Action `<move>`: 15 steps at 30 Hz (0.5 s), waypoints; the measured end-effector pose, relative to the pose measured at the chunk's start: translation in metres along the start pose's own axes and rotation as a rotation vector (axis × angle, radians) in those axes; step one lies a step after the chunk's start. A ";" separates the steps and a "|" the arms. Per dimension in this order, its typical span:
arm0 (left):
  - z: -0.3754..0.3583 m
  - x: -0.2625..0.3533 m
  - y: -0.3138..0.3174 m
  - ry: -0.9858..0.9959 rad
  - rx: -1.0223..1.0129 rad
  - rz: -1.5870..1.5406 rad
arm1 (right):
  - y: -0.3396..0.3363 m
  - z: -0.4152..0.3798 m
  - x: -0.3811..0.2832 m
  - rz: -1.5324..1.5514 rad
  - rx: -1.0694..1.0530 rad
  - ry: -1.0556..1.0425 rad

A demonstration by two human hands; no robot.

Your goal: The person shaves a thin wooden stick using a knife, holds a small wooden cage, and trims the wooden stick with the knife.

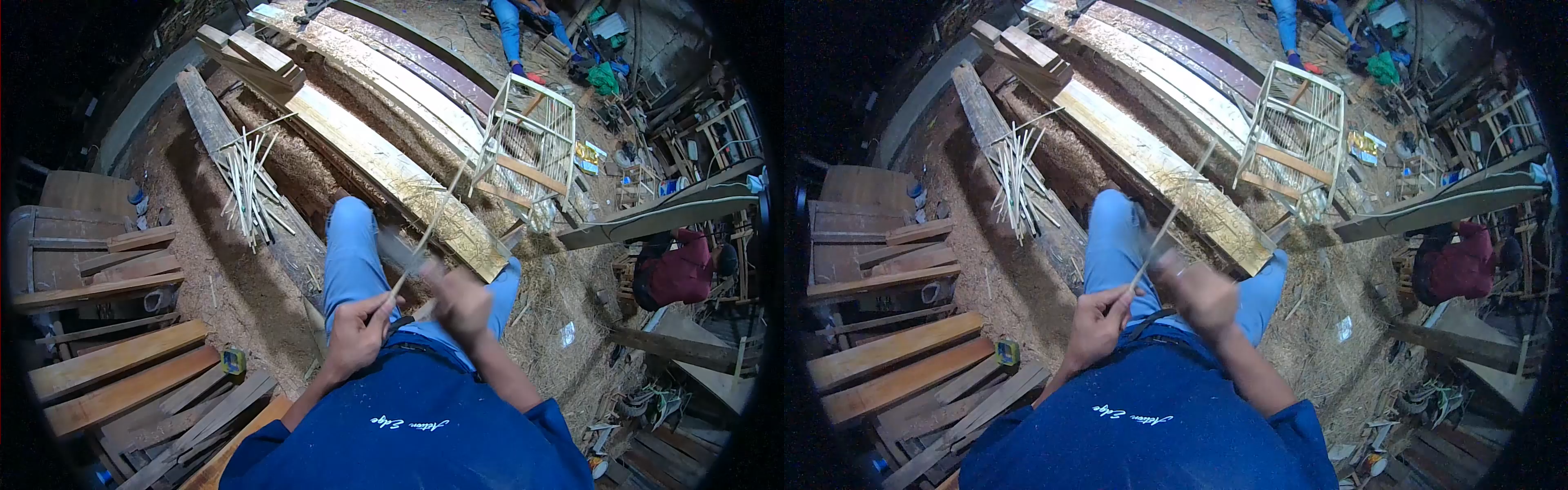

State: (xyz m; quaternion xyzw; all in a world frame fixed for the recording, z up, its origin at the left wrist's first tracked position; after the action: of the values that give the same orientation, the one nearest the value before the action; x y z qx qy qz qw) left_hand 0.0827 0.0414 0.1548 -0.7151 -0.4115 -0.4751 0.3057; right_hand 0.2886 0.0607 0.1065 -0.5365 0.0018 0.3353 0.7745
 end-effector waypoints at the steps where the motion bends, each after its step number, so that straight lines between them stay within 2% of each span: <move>1: -0.006 0.000 0.000 -0.017 -0.012 -0.007 | -0.008 0.007 0.040 0.037 0.081 0.214; 2: -0.014 -0.009 0.002 -0.048 -0.008 -0.054 | -0.021 0.018 0.083 0.073 0.161 0.420; 4: -0.018 -0.020 -0.015 -0.082 0.054 -0.029 | -0.045 0.023 0.106 0.291 0.071 0.531; 5: -0.021 -0.026 -0.023 -0.119 0.115 -0.008 | -0.047 0.026 0.101 0.299 0.069 0.538; 9: 0.011 -0.068 -0.037 -0.125 0.140 -0.163 | -0.039 0.034 0.084 0.431 0.056 0.608; 12: 0.028 -0.097 -0.032 -0.169 0.109 -0.187 | 0.004 0.023 0.062 0.627 0.024 0.705; 13: 0.033 -0.109 -0.031 -0.170 0.104 -0.168 | 0.020 0.016 0.051 0.629 0.014 0.623; 15: 0.039 -0.134 -0.030 -0.178 0.082 -0.236 | 0.063 -0.005 0.033 0.813 -0.089 0.604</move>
State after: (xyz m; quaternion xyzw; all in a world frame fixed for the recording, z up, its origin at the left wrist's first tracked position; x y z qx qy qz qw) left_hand 0.0449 0.0476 0.0172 -0.6881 -0.5373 -0.4252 0.2390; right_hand 0.2830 0.0860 0.0404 -0.5978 0.4199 0.4394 0.5228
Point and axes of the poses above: each hand's wrist, its own z-axis towards the middle knuckle, its own y-axis out of the palm, x = y × z, the point moved 2 cm from there along z, towards the middle knuckle, and after that the axes turned 14 degrees about -x, right-handed, at the moved point
